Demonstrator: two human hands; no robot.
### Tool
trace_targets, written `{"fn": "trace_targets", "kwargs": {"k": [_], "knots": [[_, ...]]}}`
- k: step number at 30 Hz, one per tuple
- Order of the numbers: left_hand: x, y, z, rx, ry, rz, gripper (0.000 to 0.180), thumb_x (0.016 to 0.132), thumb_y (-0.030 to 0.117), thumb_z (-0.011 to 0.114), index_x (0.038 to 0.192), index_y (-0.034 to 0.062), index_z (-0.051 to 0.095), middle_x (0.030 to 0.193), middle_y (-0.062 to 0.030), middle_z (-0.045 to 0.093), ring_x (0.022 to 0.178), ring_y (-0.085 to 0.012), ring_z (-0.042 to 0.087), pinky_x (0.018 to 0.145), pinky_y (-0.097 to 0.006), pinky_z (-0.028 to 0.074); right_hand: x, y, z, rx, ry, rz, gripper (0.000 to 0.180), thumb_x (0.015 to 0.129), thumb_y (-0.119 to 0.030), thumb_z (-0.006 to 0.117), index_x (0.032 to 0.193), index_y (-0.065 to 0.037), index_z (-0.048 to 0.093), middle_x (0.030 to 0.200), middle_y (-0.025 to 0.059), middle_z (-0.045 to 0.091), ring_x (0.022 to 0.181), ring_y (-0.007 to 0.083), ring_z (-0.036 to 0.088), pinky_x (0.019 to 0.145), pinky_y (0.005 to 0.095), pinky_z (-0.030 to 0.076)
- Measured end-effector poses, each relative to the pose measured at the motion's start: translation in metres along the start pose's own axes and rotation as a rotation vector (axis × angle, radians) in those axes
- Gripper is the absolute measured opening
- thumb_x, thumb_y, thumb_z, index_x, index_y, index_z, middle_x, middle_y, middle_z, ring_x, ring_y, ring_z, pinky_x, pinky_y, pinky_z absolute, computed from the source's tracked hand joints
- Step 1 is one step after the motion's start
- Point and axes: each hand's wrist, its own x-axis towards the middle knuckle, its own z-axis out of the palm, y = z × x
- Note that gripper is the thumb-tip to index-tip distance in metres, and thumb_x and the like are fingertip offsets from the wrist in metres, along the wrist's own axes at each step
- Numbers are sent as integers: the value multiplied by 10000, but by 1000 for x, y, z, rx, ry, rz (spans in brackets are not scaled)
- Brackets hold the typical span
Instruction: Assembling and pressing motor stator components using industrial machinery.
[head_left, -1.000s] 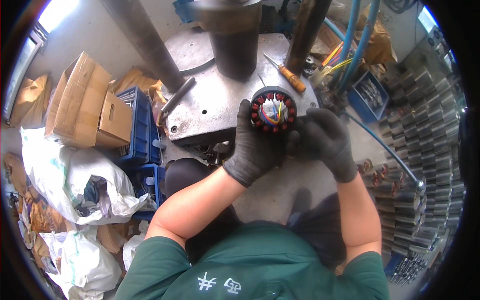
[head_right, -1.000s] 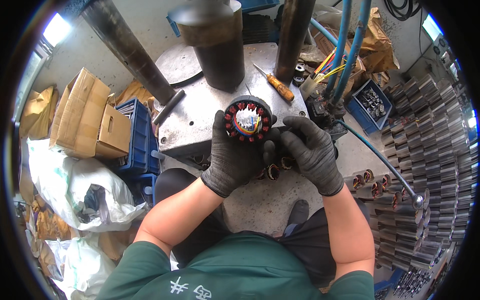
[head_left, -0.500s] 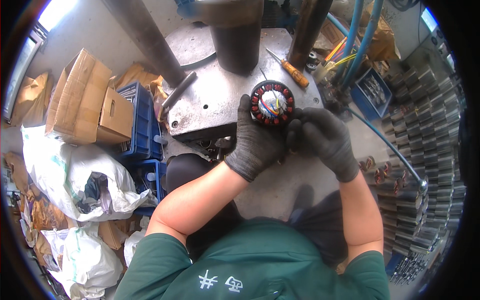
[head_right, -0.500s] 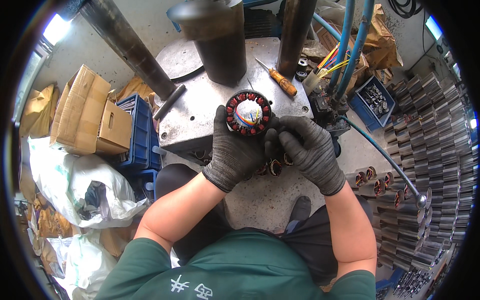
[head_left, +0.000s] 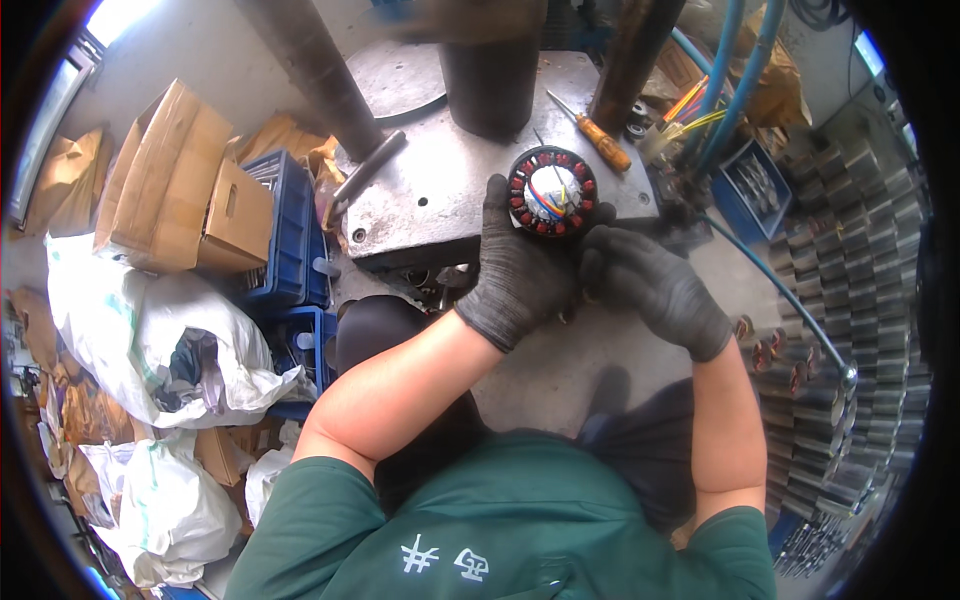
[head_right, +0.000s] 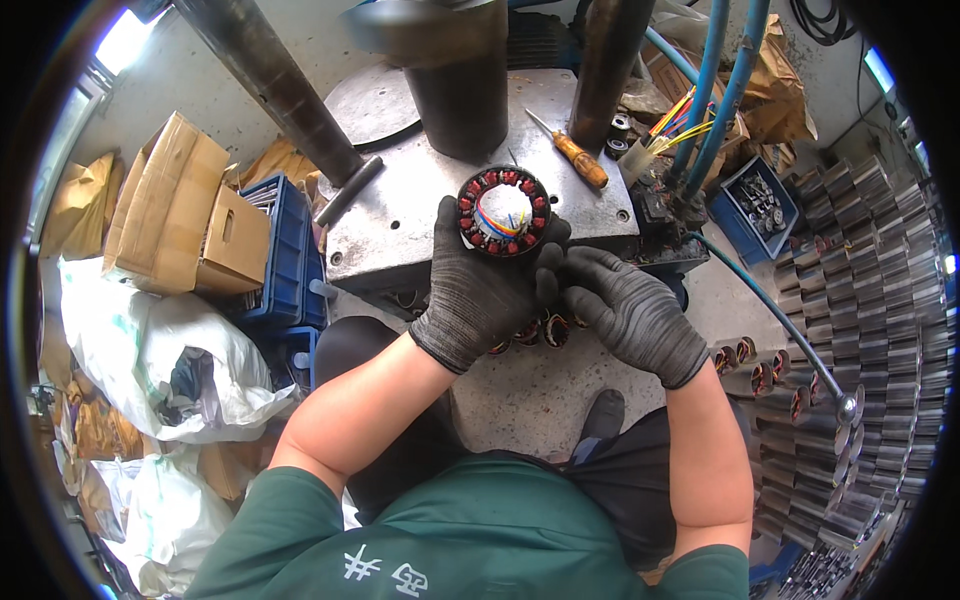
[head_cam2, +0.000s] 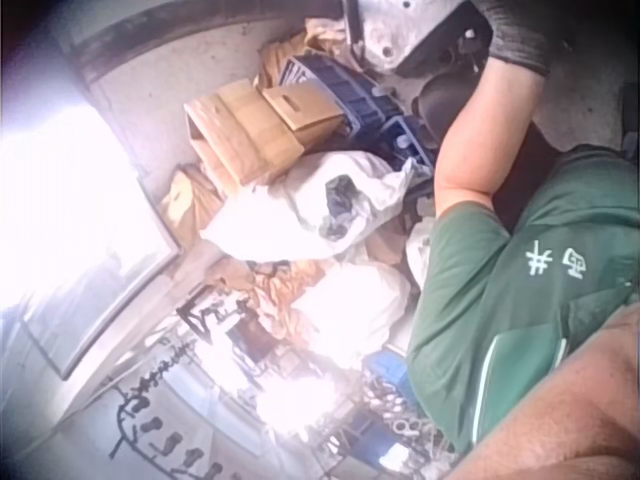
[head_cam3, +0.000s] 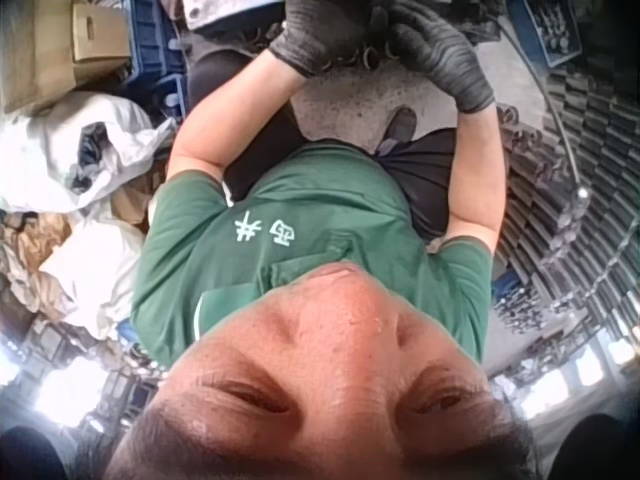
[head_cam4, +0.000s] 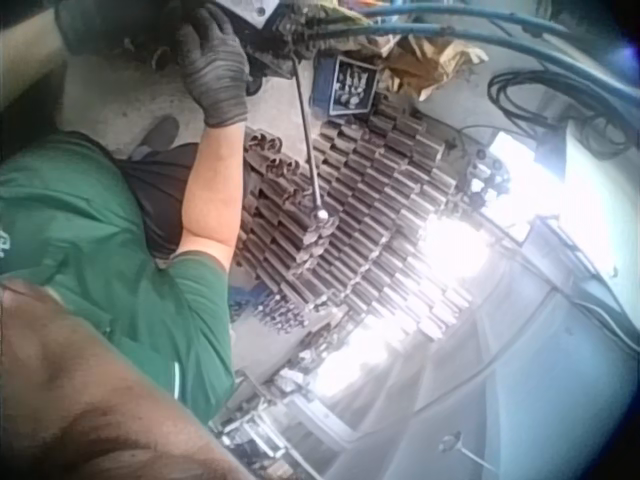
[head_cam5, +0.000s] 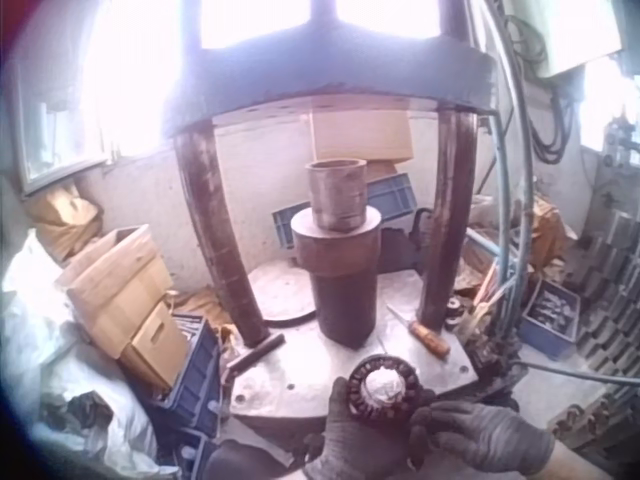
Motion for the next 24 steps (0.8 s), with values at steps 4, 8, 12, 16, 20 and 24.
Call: {"fn": "trace_targets", "kwargs": {"k": [4,8,12,16,20,24], "knots": [[-1,2,0,-13,-47,-36,1002,805,897,521,1378,77,582,1264,-162,668,1001,-272,687,797,-377,580,4,23,-1,-413,-30,-310,390,952,-346,680,1218,-63,713,1239,152,704,1165,347,655,990,428,522],[-5,2,4,1,-86,-40,1002,799,888,554,1393,81,576,1285,-158,663,1020,-271,684,812,-383,578,3,22,4,-550,-35,-298,307,909,-287,715,1120,-65,742,1059,149,728,1031,372,676,902,457,545],[-9,0,11,98,-104,-12,1031,785,905,559,1421,94,566,1304,-153,661,1044,-272,682,825,-386,572,2,25,7,-402,-32,-301,286,888,-238,739,1129,-85,738,1003,151,714,973,378,679,865,470,549],[-8,-2,9,160,-114,11,1056,764,923,563,1432,105,562,1326,-149,652,1053,-264,677,827,-392,568,-1,16,6,-342,-7,-272,235,872,-177,735,1085,-80,728,986,157,712,963,373,685,840,455,556],[-11,0,9,144,-145,-25,1063,755,930,563,1435,114,563,1337,-145,646,1058,-257,669,856,-406,560,1,10,5,-39,26,-126,218,841,-76,697,1057,-63,719,952,164,716,912,346,711,800,432,565],[-8,2,7,5,-202,-98,1051,760,913,582,1441,114,556,1349,-141,637,1079,-273,659,902,-419,545,4,11,1,197,55,-10,229,817,1,668,1036,-51,713,926,169,719,874,326,729,771,415,572]]}}
